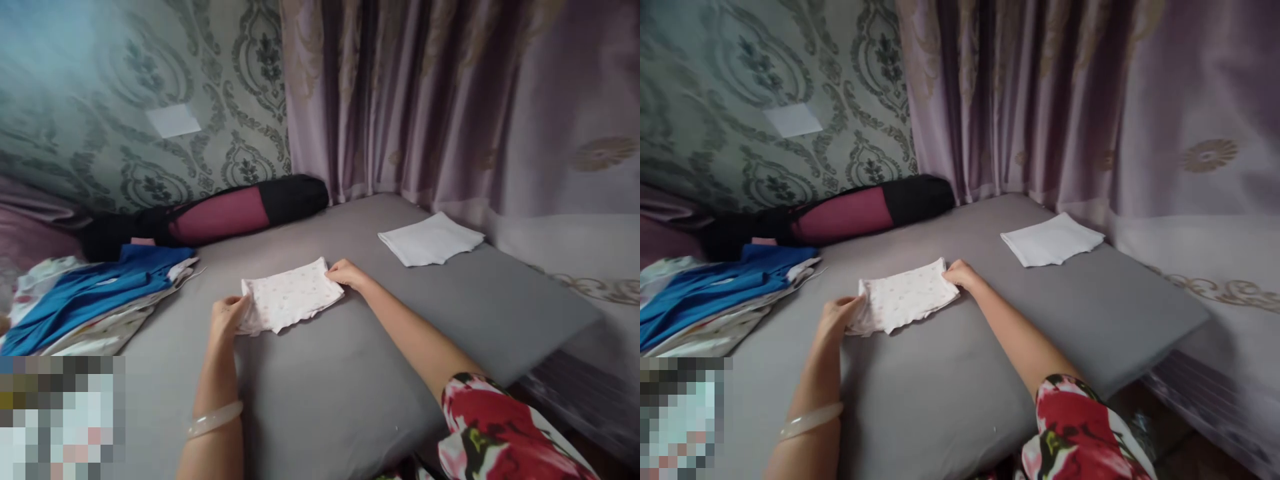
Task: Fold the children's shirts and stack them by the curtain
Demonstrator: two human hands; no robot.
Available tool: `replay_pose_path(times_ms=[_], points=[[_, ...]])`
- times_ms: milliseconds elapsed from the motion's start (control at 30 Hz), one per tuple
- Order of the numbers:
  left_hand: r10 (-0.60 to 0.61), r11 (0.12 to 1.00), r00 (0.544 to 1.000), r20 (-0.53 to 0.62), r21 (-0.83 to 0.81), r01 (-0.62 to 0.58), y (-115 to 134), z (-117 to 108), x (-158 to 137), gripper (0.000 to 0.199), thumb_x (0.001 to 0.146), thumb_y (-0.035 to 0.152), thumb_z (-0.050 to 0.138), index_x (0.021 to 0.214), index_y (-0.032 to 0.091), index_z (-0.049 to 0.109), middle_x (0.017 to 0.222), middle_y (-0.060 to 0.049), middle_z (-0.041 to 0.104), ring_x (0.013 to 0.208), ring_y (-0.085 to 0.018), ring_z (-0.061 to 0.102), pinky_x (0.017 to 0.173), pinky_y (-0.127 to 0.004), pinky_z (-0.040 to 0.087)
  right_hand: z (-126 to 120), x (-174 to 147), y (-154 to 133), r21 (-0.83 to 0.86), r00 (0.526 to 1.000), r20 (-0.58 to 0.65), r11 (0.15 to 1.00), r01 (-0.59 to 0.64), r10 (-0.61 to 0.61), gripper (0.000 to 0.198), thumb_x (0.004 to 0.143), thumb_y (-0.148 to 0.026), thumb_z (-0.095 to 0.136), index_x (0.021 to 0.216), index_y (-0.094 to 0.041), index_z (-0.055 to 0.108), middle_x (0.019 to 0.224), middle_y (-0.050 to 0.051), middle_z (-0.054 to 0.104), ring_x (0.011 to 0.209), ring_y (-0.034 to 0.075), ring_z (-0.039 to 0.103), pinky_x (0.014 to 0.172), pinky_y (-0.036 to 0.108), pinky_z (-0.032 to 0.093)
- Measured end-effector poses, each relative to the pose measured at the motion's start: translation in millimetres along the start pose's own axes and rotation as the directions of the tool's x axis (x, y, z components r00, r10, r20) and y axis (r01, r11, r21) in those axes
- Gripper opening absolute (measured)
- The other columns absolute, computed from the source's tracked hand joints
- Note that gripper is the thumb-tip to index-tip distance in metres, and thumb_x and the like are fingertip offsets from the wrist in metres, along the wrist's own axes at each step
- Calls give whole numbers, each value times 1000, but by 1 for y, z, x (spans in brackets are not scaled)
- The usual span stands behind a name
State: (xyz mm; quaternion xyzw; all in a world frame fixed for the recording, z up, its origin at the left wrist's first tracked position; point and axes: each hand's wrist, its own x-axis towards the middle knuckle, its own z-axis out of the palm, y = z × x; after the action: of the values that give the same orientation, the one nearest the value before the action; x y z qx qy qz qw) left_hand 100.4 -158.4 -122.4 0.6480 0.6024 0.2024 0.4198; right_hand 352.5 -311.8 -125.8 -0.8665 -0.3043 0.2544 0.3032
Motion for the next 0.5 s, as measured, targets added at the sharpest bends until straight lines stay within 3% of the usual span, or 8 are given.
replay_pose_path(times_ms=[133, 267, 400, 500], points=[[70, 997, 997, 44, -25, -69, 21, -7, -16, 27, 57, 39, 68, 70, 16, 68, 45, 2, 54, 43, -15, 51, 40, -22, 36, -1, 1, 3, 23, 1000, -24, 1000, 10, -9, 16, 72, -20, 64, 80, -14, 77, 77, 4, 74, 71, 13, 65, 51, 17, 37], [86, 996, 996, 18, -10, -86, 55, -8, -34, 26, 54, 40, 68, 66, 17, 67, 45, 3, 50, 44, -12, 45, 40, -21, 31, -11, -2, 6, 38, 998, -52, 999, 23, -21, 18, 72, -21, 65, 84, -16, 78, 80, 4, 75, 75, 14, 66, 54, 16, 38], [129, 992, 990, 49, -10, -128, 83, 2, -47, 27, 52, 41, 68, 65, 18, 68, 46, 3, 47, 46, -12, 41, 43, -22, 29, -34, -4, 14, 37, 995, -100, 999, 21, -17, 19, 69, -22, 68, 85, -18, 78, 83, 5, 76, 79, 15, 67, 56, 16, 40], [184, 983, 975, 121, -48, -180, 97, 17, -51, 31, 50, 43, 69, 66, 17, 69, 44, 4, 44, 46, -10, 36, 45, -22, 28, -58, -3, 24, 46, 992, -128, 999, -9, 15, 16, 69, -20, 68, 82, -17, 77, 78, 5, 75, 71, 14, 67, 54, 17, 40]])
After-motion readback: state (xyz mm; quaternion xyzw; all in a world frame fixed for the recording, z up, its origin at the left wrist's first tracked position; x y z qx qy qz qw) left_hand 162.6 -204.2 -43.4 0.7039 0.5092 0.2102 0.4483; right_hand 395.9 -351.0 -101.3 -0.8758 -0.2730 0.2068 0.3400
